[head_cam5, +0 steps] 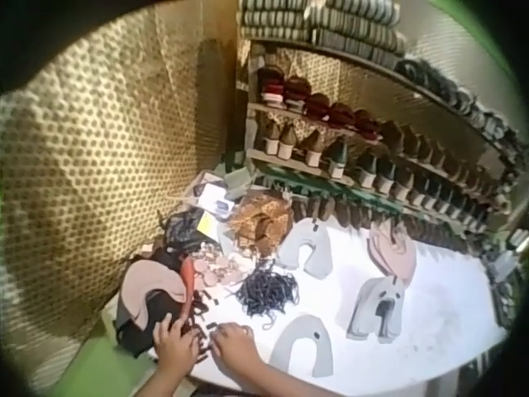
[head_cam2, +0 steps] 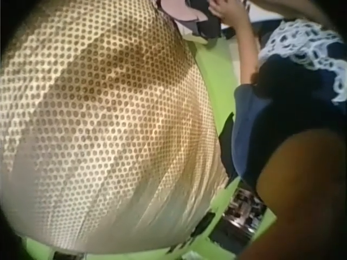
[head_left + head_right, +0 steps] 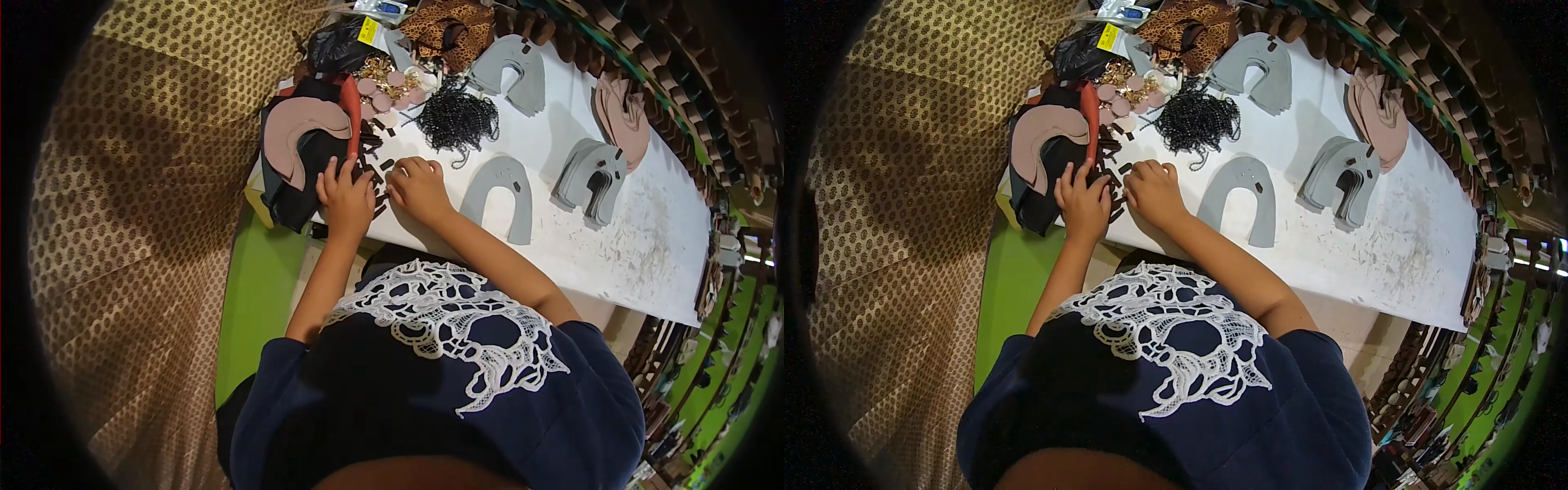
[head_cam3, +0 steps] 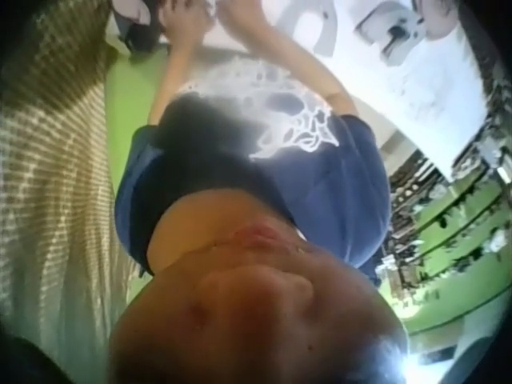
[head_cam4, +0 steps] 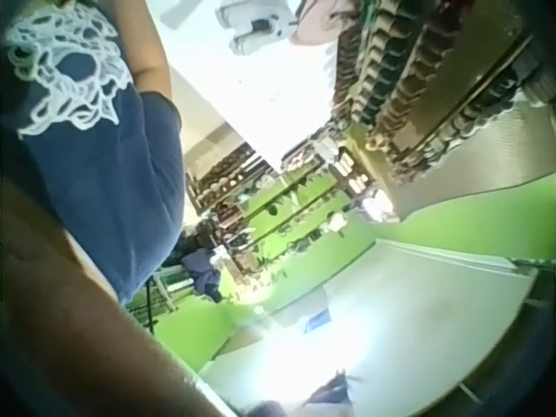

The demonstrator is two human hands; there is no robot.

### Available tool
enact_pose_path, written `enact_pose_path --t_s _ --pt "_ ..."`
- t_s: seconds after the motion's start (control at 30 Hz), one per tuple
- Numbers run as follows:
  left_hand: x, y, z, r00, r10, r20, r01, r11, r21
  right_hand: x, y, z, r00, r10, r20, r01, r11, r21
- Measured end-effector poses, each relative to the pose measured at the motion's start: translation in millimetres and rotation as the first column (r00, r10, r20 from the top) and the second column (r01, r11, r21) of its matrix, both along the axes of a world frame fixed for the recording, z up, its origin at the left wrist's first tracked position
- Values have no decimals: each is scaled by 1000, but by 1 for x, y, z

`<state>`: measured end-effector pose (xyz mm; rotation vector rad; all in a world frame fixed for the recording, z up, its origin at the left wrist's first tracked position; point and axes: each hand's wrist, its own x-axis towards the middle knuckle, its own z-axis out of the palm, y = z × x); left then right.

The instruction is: Assembling shoe components by hand at a manufacturing workstation.

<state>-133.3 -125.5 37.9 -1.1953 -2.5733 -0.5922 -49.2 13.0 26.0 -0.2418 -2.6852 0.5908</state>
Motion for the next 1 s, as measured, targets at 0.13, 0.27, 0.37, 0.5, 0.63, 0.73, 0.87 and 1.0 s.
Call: enact_pose_path --t_s 0.13,0.27,0.37,0.5,0.63,0.73,0.87,1.0 --pt "-11 -8 -2 998 45 32 -44 998 -47 -15 -11 -8 998 -61 -24 63 994 88" --pt "-16 -10 -1 998 15 60 -12 999 -46 -21 -15 -6 996 -90 -8 90 985 144" --pt "-20 -7 -2 997 -38 68 41 998 -43 -23 -16 -5 988 -151 -1 151 982 114" --pt "-23 4 2 991 -107 76 109 994 -30 -20 -7 -13 981 -189 -36 191 979 71" --pt "-23 20 10 974 -196 110 190 980 61 -9 9 -9 983 -170 -64 170 985 -15" --pt "-23 30 12 941 -317 123 318 948 11 6 20 3 990 -134 -40 132 991 -33" --pt "-13 46 9 900 -364 240 364 930 45 26 29 7 985 -168 -48 160 977 -140" --pt "2 62 3 857 -382 346 373 923 96 47 39 5 971 -232 -64 200 927 -318"
